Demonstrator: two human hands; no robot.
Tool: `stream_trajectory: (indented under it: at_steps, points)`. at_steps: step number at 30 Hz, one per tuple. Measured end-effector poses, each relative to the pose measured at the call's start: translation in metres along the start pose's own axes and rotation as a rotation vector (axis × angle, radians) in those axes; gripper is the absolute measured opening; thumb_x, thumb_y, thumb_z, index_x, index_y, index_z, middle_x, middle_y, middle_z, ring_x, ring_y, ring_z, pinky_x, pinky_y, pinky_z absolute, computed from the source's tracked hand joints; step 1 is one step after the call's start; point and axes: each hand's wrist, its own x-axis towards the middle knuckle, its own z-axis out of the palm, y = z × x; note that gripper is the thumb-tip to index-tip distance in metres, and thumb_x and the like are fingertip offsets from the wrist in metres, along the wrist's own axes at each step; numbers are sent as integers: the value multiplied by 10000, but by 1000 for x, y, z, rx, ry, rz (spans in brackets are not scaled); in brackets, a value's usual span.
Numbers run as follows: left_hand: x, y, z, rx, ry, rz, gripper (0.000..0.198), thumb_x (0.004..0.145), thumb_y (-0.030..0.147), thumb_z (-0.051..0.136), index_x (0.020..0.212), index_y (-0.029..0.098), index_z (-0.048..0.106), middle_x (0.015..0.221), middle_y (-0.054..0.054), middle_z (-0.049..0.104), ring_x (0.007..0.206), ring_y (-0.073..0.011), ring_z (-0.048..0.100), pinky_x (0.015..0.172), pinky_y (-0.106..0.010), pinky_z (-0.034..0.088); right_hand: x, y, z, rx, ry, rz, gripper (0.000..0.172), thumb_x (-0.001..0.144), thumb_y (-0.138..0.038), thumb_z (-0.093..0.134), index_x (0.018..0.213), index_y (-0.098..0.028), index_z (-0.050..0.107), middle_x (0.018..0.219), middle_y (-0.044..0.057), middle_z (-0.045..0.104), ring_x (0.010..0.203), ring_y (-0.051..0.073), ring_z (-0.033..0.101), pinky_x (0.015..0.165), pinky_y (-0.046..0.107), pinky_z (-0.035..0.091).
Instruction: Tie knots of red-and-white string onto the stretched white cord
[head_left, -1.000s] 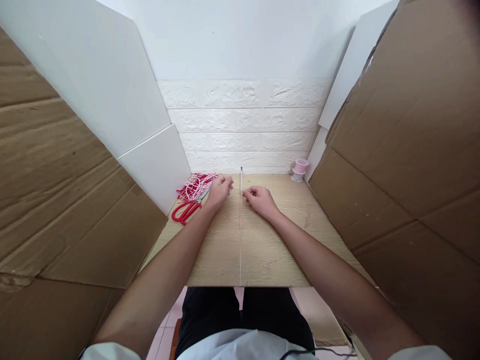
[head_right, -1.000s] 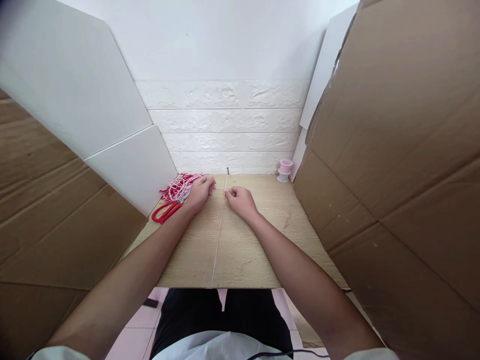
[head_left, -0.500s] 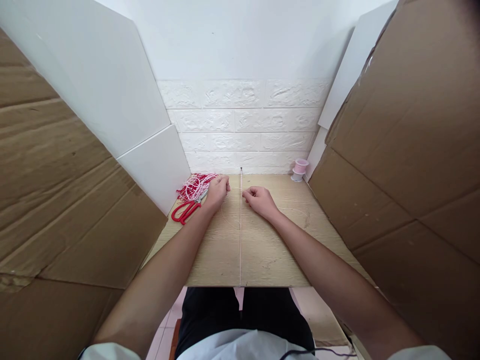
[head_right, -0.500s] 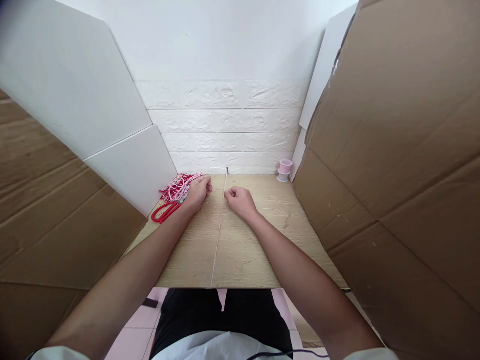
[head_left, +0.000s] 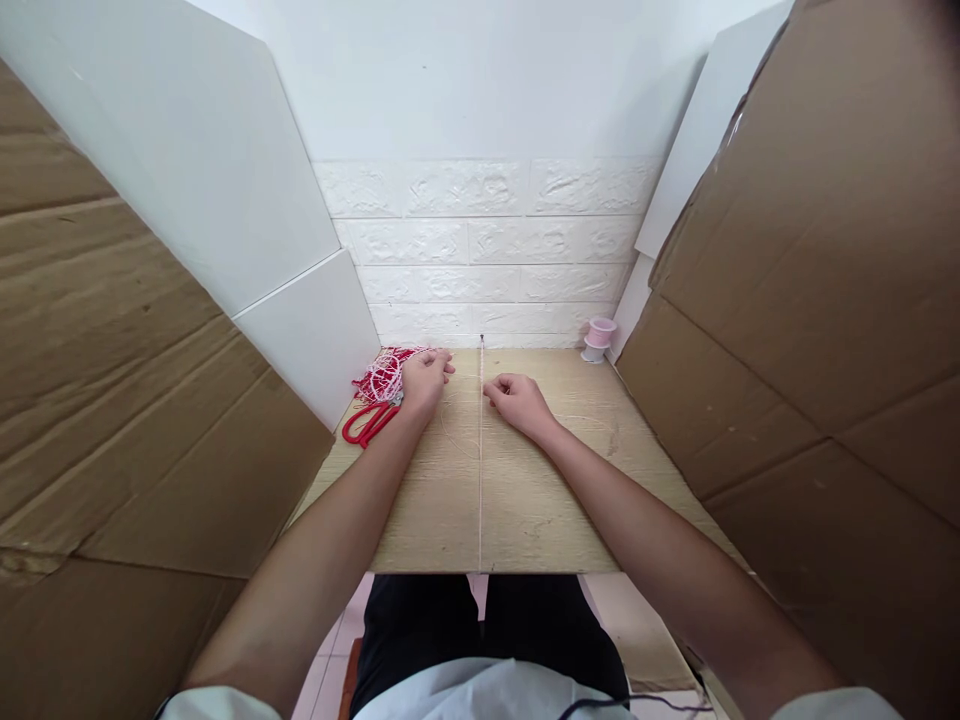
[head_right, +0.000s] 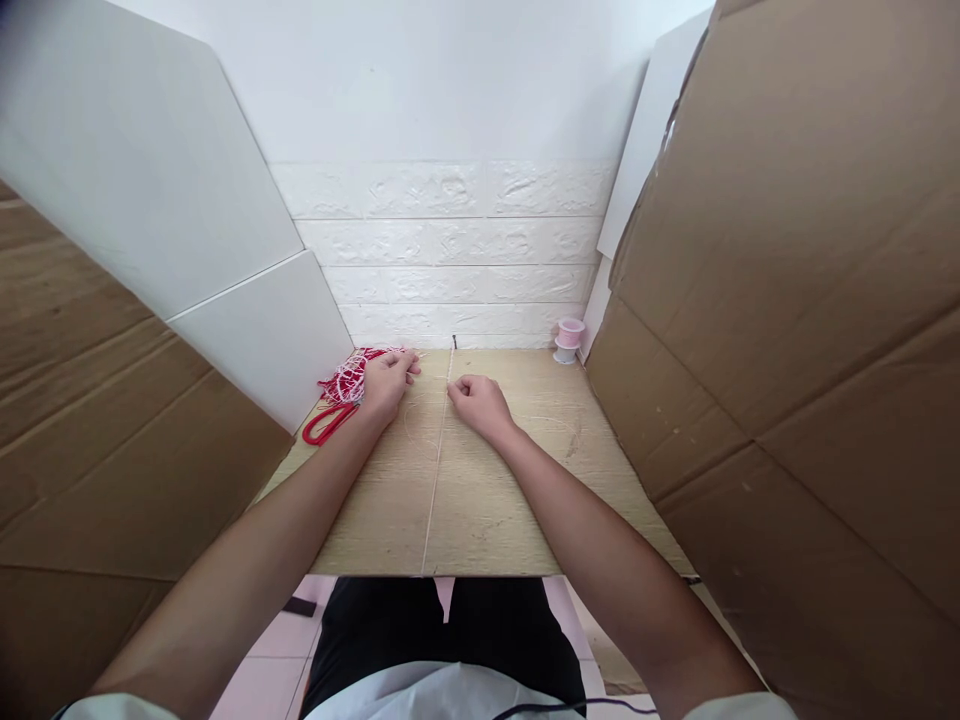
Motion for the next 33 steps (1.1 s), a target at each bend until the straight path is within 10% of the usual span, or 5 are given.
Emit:
stream_trajectory:
  at_steps: [8, 18, 27, 33]
  points:
    - [-3, -2, -1, 35, -3, 30, 289, 658, 416, 751, 636, 164, 612, 614, -30, 659, 520, -115, 521, 544, -257, 416, 1, 1, 3, -53, -20, -11, 311, 850, -366, 506, 614, -175, 574, 612, -2, 582, 609, 126, 499, 589, 234, 318]
    - [6, -13, 1, -53, 54, -19, 262, 735, 291, 665, 948, 139, 657, 830, -50, 690, 556, -91, 562, 569, -236, 457, -1, 0, 3, -70, -22, -5, 318, 844, -366, 510, 589, -177, 529, 600, -5, 558, 605, 124, 483, 591, 233, 313]
    - [4, -12, -3, 144, 107, 19, 520, 890, 596, 461, 573, 191, 538, 495, 5, 524, 478, -124, 470, 518, -259, 360, 0, 0, 3, -75, -23, -1, 317, 842, -355, 511, 583, -173, 523, 590, -11, 544, 603, 120, 483, 587, 237, 302]
    - [6, -13, 0, 66, 87, -4, 352, 893, 429, 513, 742, 146, 657, 699, -39, 672, 522, -111, 505, 556, -251, 399, 0, 0, 2, -75, -20, 2, 313, 842, -350, 521, 586, -170, 528, 594, -13, 546, 606, 118, 481, 591, 237, 302]
